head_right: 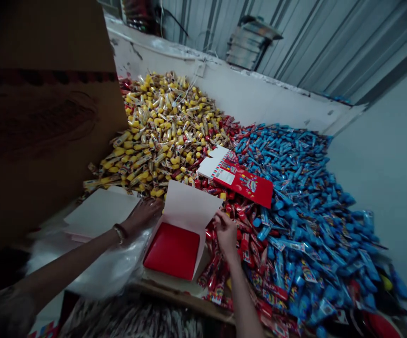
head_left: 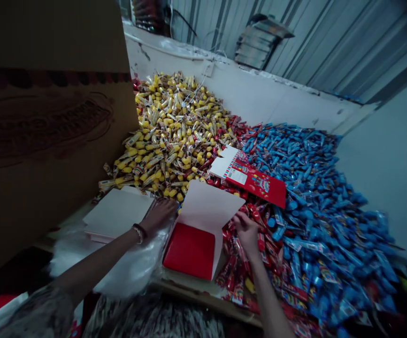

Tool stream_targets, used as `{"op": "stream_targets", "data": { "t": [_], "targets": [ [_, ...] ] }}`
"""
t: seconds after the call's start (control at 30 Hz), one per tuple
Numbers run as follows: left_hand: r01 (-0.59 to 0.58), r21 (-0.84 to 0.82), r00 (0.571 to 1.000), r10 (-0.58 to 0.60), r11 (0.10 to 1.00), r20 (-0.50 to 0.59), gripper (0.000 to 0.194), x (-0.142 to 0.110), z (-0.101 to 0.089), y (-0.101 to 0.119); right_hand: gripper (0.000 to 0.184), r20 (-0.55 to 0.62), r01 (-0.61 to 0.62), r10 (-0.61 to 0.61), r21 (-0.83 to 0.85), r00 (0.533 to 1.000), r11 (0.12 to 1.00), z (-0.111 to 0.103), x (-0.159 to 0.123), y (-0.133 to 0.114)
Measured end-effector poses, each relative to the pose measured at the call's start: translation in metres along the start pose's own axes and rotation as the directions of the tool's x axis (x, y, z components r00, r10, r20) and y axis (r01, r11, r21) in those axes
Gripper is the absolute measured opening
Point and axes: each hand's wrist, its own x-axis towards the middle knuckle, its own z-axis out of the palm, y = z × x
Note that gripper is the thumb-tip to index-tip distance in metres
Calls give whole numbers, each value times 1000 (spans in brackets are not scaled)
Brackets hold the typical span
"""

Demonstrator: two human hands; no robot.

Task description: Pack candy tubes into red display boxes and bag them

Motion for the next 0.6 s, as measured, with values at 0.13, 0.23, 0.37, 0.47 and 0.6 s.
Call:
{"op": "stream_targets", "data": {
  "t": [0.13,0.23,0.37,0.47,0.6],
  "targets": [
    [-118,41,988,113,992,109,31,18,8,-2,28,325,166,-178,66,929,984,20,90,-31],
    [-90,-24,993,91,996,76,31,11,-1,-5,25,595,276,-306,144,743,950,49,137,-42],
    [331,-413,885,-431,849,-178,24,-5,-33,-11,25,792,569,-485,219,371,793,108,162,-41],
    [515,-490,743,-651,703,-153,24,4,-48,-19,34,873,847,-488,253,10,468,154,158,-35],
    [601,-379,762,-647,704,7,57,32,-29,-23,34,894,953,-407,267,-188,145,190,148,-23]
  ]
}}
